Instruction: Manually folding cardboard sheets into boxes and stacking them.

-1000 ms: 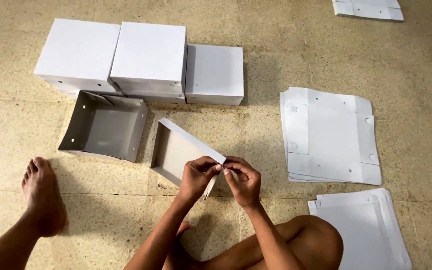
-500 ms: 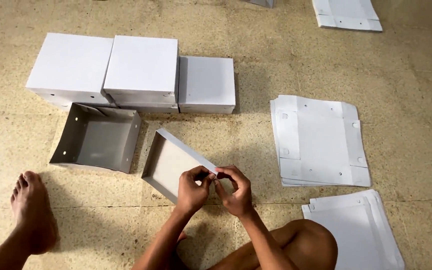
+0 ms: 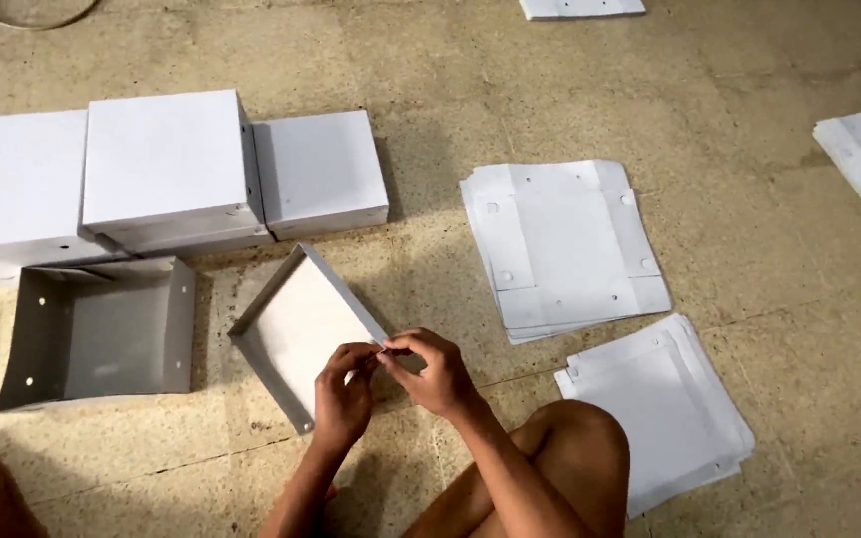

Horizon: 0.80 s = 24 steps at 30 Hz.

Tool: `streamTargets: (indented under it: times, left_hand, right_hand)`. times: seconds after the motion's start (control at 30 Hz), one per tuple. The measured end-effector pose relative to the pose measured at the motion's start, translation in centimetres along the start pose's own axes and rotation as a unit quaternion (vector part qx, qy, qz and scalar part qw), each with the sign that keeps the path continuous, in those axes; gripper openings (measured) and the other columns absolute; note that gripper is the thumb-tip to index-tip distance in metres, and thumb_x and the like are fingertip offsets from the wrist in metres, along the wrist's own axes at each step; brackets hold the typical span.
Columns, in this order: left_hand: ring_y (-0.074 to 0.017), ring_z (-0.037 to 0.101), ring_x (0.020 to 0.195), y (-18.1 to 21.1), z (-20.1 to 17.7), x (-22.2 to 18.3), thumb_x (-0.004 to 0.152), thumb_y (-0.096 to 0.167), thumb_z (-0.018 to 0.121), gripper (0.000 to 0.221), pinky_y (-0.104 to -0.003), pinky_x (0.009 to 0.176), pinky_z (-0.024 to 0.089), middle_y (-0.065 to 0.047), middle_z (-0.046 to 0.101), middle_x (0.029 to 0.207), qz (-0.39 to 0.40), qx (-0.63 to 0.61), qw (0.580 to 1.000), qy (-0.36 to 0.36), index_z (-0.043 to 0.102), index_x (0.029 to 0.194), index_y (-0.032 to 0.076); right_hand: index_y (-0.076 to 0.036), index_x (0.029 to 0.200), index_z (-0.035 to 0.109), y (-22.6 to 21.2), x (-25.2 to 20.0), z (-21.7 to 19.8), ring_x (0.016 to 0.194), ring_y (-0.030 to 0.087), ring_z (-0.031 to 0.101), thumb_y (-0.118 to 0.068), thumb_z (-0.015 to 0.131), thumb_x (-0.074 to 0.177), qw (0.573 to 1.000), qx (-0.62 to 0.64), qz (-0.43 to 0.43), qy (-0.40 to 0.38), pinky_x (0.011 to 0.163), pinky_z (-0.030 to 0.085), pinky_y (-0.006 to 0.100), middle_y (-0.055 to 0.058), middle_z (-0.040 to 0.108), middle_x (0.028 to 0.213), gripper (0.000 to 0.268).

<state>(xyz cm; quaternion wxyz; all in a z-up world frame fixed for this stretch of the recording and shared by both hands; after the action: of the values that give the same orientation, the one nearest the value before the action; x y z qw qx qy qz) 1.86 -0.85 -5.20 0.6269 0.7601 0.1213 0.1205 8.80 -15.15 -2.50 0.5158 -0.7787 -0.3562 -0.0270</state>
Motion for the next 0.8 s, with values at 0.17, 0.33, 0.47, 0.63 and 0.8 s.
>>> streamTargets:
  times: [0.17, 0.33, 0.47, 0.63, 0.8]
  left_hand:
    - [-0.0248, 0.069, 0.089, -4.2, 1.3, 1.0, 0.089, -0.004, 0.054, 0.027, -0.036, 0.082, 0.054, -0.008, 0.077, 0.099, 0.083, 0.149, 0.985, -0.006, 0.075, 0.103, 0.006]
    - [-0.0315, 0.064, 0.097, -7.5, 2.6, 1.1, 0.081, -0.019, 0.040, 0.045, -0.044, 0.086, 0.047, -0.010, 0.068, 0.110, 0.019, 0.236, 0.966, -0.108, 0.056, 0.116, 0.005]
    - [-0.0345, 0.054, 0.121, -6.1, -0.3, 0.0, 0.088, -0.016, 0.048, 0.051, -0.049, 0.103, 0.032, -0.005, 0.062, 0.134, 0.072, 0.324, 0.920, -0.208, 0.053, 0.133, 0.008]
    - [-0.0359, 0.047, 0.126, -11.8, -8.2, -2.1, 0.091, 0.019, 0.066, 0.060, -0.055, 0.112, 0.034, -0.020, 0.050, 0.139, 0.220, 0.524, 0.796, -0.209, 0.040, 0.143, 0.007]
    - [-0.0332, 0.051, 0.112, -13.1, -13.7, -3.5, 0.074, -0.013, 0.067, 0.055, -0.053, 0.103, 0.040, -0.015, 0.054, 0.127, 0.217, 0.559, 0.771, -0.214, 0.057, 0.122, 0.011]
  right_hand:
    - [-0.005, 0.122, 0.065, 1.2, -0.3, 0.4, 0.093, 0.023, 0.069, -0.002, 0.069, 0.092, 0.996, -0.034, 0.042, -0.069, 0.083, 0.057, 0.035, 0.011, 0.065, 0.112, 0.030]
    - [-0.001, 0.109, 0.068, 5.7, -2.1, 2.6, 0.097, 0.030, 0.068, -0.003, 0.064, 0.094, 0.971, -0.121, 0.160, -0.129, 0.080, 0.058, 0.039, 0.015, 0.071, 0.105, 0.016]
    - [-0.002, 0.108, 0.070, 7.0, -2.7, 3.2, 0.096, 0.031, 0.066, -0.008, 0.057, 0.099, 0.938, -0.162, 0.250, -0.180, 0.076, 0.055, 0.042, 0.015, 0.068, 0.109, 0.017]
    - [-0.004, 0.091, 0.066, 9.2, -3.4, 3.9, 0.090, 0.024, 0.065, -0.007, 0.062, 0.097, 0.938, -0.153, 0.257, -0.174, 0.077, 0.054, 0.037, 0.011, 0.068, 0.098, 0.007]
    - [-0.007, 0.095, 0.069, 7.5, -3.0, 4.4, 0.087, 0.022, 0.068, -0.013, 0.068, 0.093, 0.926, -0.179, 0.270, -0.196, 0.077, 0.057, 0.034, 0.009, 0.066, 0.100, 0.006]
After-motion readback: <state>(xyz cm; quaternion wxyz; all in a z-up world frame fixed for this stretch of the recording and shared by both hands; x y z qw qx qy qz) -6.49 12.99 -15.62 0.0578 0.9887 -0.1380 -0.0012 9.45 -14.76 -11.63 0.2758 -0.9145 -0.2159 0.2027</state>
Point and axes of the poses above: each hand's wrist, its own x-axis towards the middle knuckle, its own z-axis out of the palm, y = z × x, the point moved 1 cm from there along x, towards the middle knuckle
